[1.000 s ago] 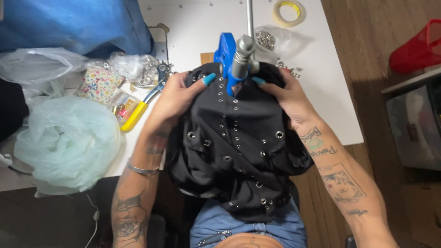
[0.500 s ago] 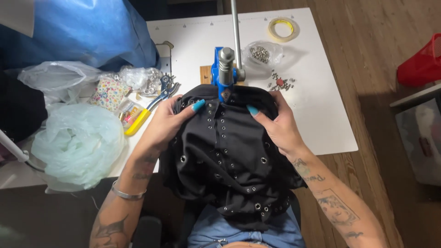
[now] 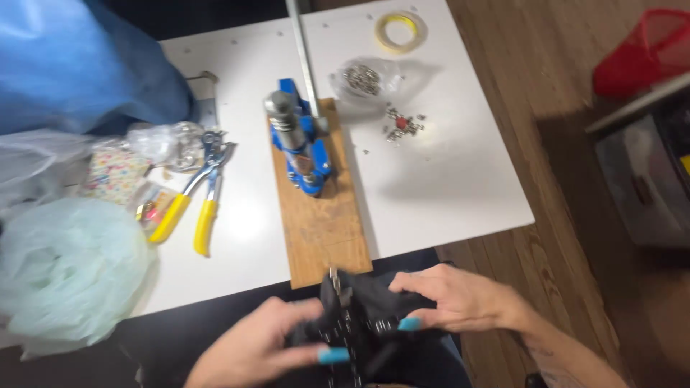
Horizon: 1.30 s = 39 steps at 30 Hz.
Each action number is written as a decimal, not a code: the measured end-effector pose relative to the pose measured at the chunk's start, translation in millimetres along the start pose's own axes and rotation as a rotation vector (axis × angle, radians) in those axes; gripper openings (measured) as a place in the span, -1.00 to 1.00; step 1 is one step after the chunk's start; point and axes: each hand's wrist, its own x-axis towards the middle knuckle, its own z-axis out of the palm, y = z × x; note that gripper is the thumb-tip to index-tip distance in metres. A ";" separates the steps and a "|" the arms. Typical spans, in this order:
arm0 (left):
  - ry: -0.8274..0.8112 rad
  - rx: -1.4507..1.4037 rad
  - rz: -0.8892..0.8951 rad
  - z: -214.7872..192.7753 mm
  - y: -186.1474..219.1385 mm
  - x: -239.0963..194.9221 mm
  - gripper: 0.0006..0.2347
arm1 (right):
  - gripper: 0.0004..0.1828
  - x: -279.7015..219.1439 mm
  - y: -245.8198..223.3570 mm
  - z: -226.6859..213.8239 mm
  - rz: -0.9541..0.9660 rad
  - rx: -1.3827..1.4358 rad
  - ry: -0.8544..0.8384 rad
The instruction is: Installing metal grommets onto a black garment using a manual press
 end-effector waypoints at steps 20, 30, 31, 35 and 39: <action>-0.137 -0.007 -0.125 70.0 -86.6 34.0 -0.87 | -0.70 117.7 53.8 -97.2 -0.319 -1.796 0.626; -0.159 0.030 -0.151 61.1 -85.3 27.5 -0.77 | -0.69 139.8 55.1 -83.4 -0.387 -1.683 0.520; -0.169 0.054 -0.172 60.3 -85.2 27.3 -0.75 | -0.70 139.6 55.5 -83.4 -0.380 -1.715 0.503; -0.128 0.061 -0.087 65.6 -96.8 25.5 -0.79 | -0.81 128.8 31.4 -75.8 -0.471 -1.394 0.563; -0.135 0.102 -0.112 63.7 -93.5 23.9 -0.73 | -0.79 130.8 17.2 -48.2 -0.599 -1.411 0.670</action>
